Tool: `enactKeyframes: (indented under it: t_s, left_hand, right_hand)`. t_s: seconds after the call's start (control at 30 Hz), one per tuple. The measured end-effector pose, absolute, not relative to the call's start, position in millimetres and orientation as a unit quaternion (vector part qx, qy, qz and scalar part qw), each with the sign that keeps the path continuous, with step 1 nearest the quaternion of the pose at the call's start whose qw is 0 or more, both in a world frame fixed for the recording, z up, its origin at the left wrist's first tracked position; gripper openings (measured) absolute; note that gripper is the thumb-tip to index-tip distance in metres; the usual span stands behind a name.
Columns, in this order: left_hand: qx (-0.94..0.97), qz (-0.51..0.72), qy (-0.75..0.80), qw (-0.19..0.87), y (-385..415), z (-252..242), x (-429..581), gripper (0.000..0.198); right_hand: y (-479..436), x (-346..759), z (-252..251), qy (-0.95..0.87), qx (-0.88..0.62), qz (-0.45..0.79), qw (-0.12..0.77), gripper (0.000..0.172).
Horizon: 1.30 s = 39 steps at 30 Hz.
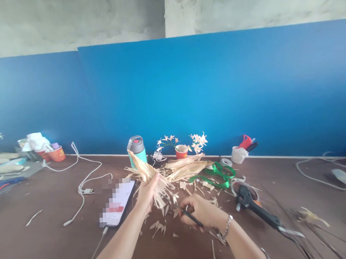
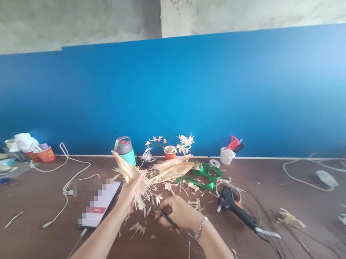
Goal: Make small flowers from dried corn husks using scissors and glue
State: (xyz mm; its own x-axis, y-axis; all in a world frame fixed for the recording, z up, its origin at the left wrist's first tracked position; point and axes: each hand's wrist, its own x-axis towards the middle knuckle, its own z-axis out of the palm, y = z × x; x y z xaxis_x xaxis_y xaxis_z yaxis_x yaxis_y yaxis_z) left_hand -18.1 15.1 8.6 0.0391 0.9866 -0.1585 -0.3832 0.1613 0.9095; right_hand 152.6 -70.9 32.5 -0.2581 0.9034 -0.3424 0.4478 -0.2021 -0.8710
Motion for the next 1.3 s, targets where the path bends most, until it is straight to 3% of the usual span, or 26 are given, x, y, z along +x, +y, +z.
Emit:
enactKeyframes:
  t_s: [0.27, 0.37, 0.57, 0.73, 0.93, 1.17, 1.3]
  left_hand:
    - [0.277, 0.600, 0.416, 0.624, 25, 3, -20, 0.030]
    - [0.258, 0.633, 0.409, 0.605, 29, 2, -22, 0.023]
    - [0.249, 0.631, 0.415, 0.606, 29, 4, -26, 0.027]
    - [0.258, 0.627, 0.422, 0.602, 31, 0, -28, 0.031]
    - [0.319, 0.653, 0.358, 0.587, 31, 3, -29, 0.040]
    - [0.331, 0.658, 0.365, 0.570, 34, 6, -32, 0.042]
    - [0.343, 0.648, 0.376, 0.567, 31, 9, -31, 0.043]
  right_hand:
    - [-67, 157, 20, -0.582, -0.539, 0.558, 0.244, 0.012]
    - [-66, 162, 19, -0.561, -0.507, 0.582, 0.298, 0.013]
    - [-64, 168, 30, -0.482, -0.507, 0.555, 0.449, 0.039]
    - [-58, 172, 25, -0.470, -0.542, 0.492, 0.493, 0.043]
    - [-53, 179, 18, -0.477, -0.606, 0.410, 0.487, 0.034]
    - [-50, 188, 10, -0.551, -0.710, 0.183, 0.399, 0.014]
    - [-49, 192, 9, -0.534, -0.745, 0.140, 0.375, 0.021]
